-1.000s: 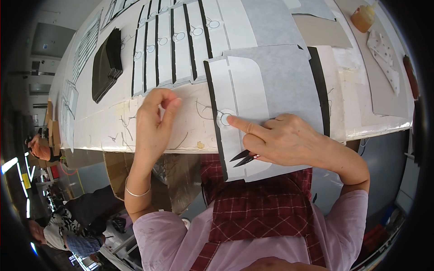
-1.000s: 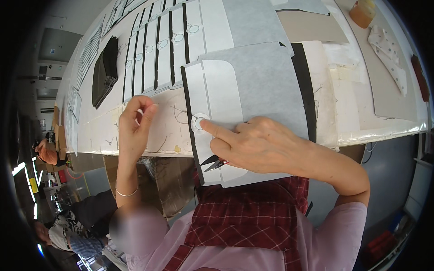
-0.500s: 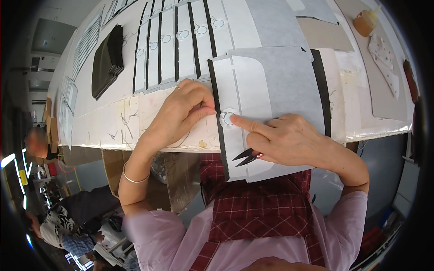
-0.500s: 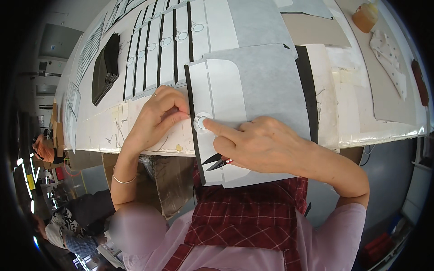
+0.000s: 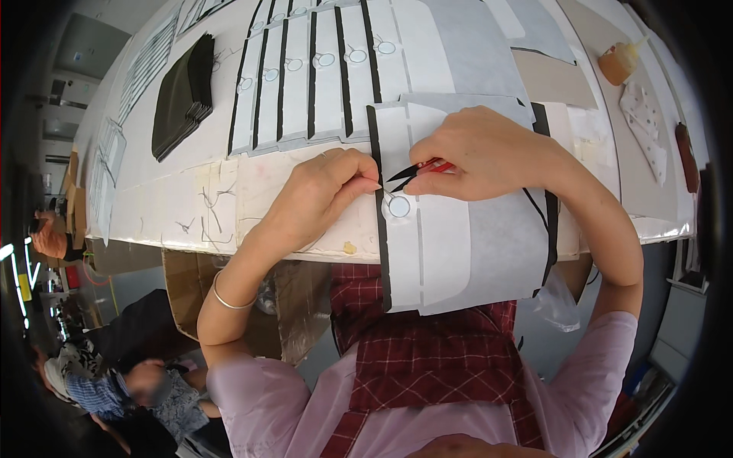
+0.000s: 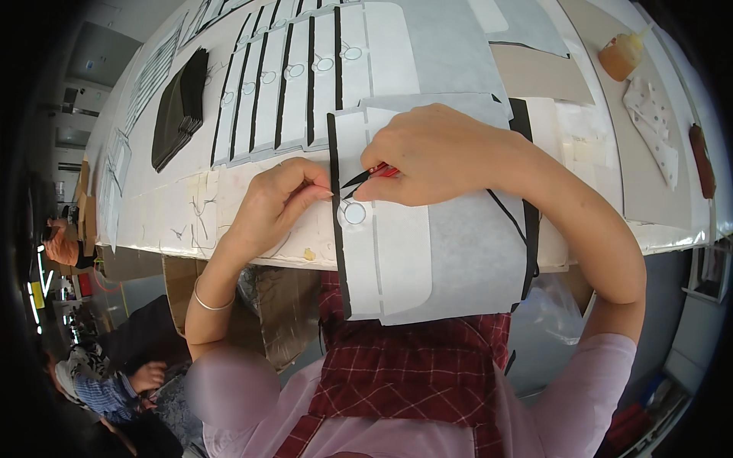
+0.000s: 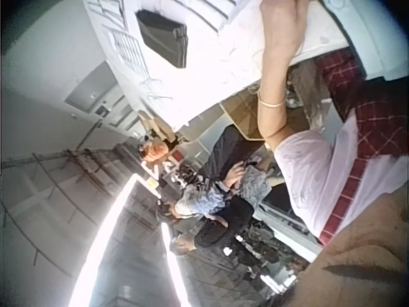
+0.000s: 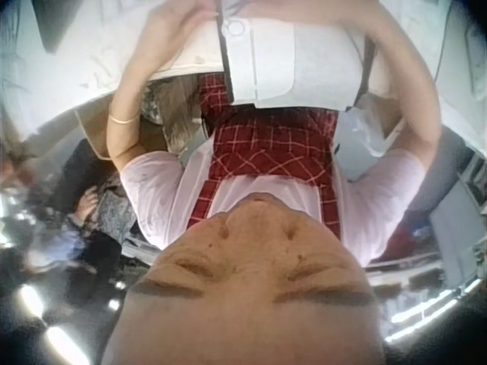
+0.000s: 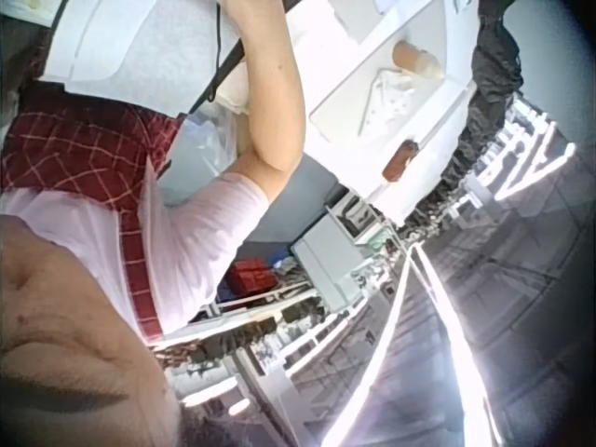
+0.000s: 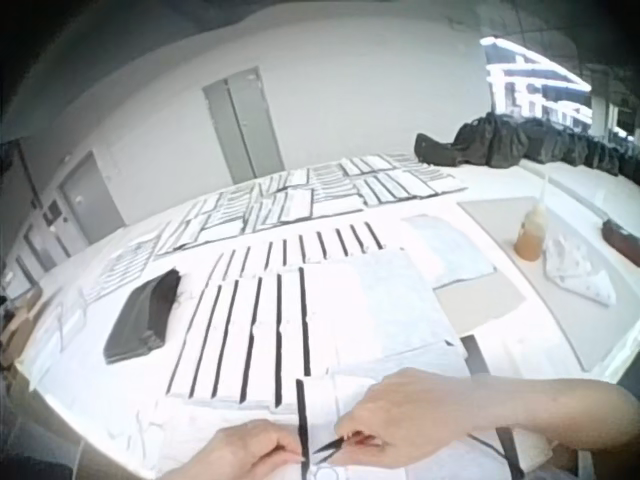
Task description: The person applies glue to circular spots on white paper templates and then uses scissors to cut small pieces of black fabric. They attach the fabric pieces to the glued spots on the templates, repeating this process for multiple units on a workbench.
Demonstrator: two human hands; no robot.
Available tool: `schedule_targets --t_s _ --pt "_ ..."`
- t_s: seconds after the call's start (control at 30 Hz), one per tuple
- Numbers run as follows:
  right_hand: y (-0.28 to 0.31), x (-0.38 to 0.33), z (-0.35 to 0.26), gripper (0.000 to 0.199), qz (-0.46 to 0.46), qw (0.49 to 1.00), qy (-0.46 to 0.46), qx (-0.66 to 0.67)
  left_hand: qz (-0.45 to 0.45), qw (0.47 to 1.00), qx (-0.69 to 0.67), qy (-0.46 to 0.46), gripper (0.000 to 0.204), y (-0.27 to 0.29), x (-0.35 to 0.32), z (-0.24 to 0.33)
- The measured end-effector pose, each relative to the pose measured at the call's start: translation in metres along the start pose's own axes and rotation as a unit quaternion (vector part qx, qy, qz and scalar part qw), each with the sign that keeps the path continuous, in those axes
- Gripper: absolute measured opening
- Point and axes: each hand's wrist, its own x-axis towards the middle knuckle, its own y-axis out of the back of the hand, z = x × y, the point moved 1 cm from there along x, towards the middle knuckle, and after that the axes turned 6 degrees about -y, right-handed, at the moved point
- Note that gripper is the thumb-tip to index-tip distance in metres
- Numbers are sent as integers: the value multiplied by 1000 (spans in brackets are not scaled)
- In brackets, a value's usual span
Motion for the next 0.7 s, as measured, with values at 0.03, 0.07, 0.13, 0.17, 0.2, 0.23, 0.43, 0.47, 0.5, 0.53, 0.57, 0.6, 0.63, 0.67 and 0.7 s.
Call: schedule_targets --t_s 0.03,0.07,0.13,0.17,0.2,0.23,0.43,0.47,0.5,0.53,0.57,0.6,0.63,0.67,0.7 --pt "1 5 0 46 -15 1000 3 14 3 1000 -2 -3 11 -1 0 -1" --pt "3 9 -2 46 -35 999 0 9 6 1000 0 -7 11 -1 -1 -1" --pt "7 15 -5 48 -77 997 -3 1 12 1000 4 -15 11 -2 -1 -2" --pt "7 18 -5 49 -86 996 -3 -3 21 1000 2 -23 11 -4 -2 -4" --pt "6 21 -4 49 -95 995 -2 -6 29 999 0 -31 11 -5 -2 -5" --pt "6 24 -4 50 -103 995 -1 -9 36 999 -1 -38 11 -6 -2 -6" --pt "11 31 -4 43 -149 989 -6 -7 22 999 18 -40 12 -4 0 -5" --pt "12 32 -4 43 -156 988 -5 -7 25 999 18 -43 12 -4 1 -6" --pt "12 33 -3 44 -162 987 -3 -7 28 998 18 -45 12 -5 1 -7" --pt "11 34 -4 45 -169 986 -1 -7 31 998 18 -48 11 -5 0 -7" --pt "11 34 -4 44 -169 986 1 -5 28 999 -2 -28 12 -4 -1 -7" --pt "11 34 -4 44 -169 986 4 -3 25 999 -21 -7 12 -2 -3 -6" --pt "11 33 -4 43 -169 986 8 0 22 999 -40 14 12 2 -7 -4" --pt "13 29 -2 42 -143 989 15 23 16 998 -35 43 15 11 -16 0" --pt "17 20 4 41 -117 992 21 48 10 997 -31 73 18 25 -30 5"
